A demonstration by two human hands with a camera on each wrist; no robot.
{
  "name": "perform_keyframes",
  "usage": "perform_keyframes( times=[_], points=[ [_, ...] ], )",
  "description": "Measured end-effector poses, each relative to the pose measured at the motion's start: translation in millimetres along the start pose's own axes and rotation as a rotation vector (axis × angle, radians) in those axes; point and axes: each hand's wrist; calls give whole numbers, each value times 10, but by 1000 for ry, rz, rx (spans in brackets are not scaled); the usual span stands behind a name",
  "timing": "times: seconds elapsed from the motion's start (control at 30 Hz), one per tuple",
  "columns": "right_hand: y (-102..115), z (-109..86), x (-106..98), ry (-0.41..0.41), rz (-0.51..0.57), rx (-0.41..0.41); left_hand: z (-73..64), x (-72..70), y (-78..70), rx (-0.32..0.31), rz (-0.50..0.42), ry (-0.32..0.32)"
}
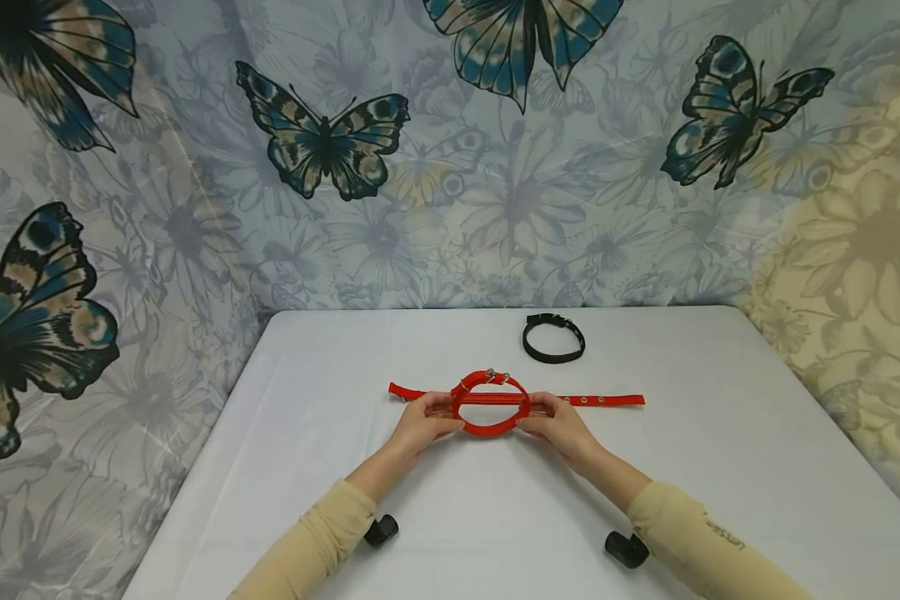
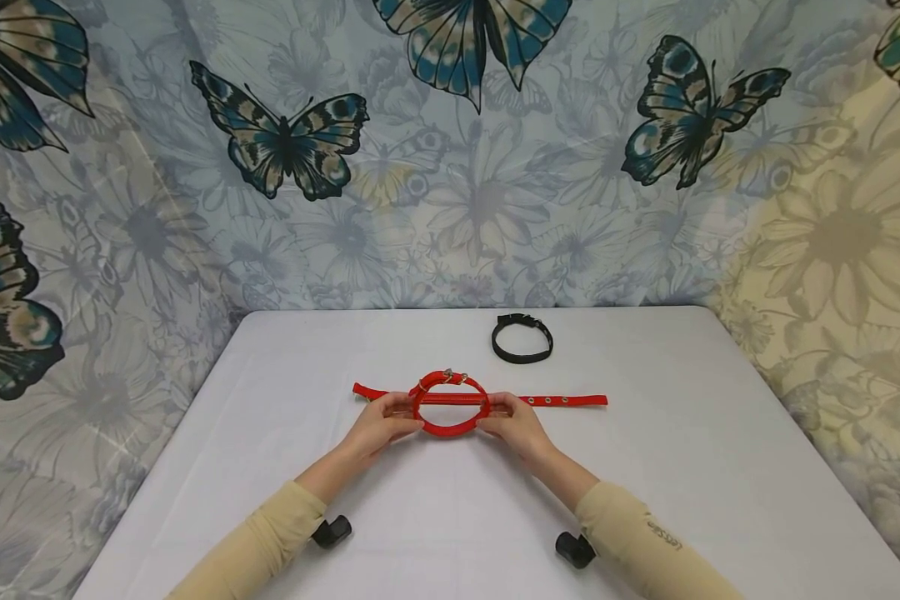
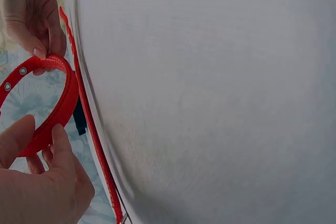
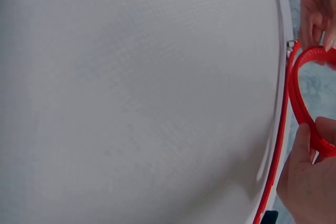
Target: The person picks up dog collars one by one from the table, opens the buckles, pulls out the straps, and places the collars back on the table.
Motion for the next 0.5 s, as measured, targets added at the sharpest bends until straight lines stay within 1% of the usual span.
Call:
perform_keyframes(
  times=[0.13, 0.2, 0.33, 0.5],
  points=[
    [-18, -33, 15, 0, -24, -8, -33, -19, 26, 23, 47, -3],
    [-28, -53, 18, 2, -49, -16, -46, -31, 42, 22, 60, 2],
    [-61, -96, 14, 18, -103, -34, -79, -53, 73, 18, 86, 26],
    [-101, -131, 6, 30, -144, -47, -102, -60, 91, 24, 105, 48]
  ],
)
Point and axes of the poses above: each hand's wrist, its own z-axis towards the middle knuckle, its own x-axis out of the palm, y = z × x, and after that the axes turned 7 degrees about -x, right-handed
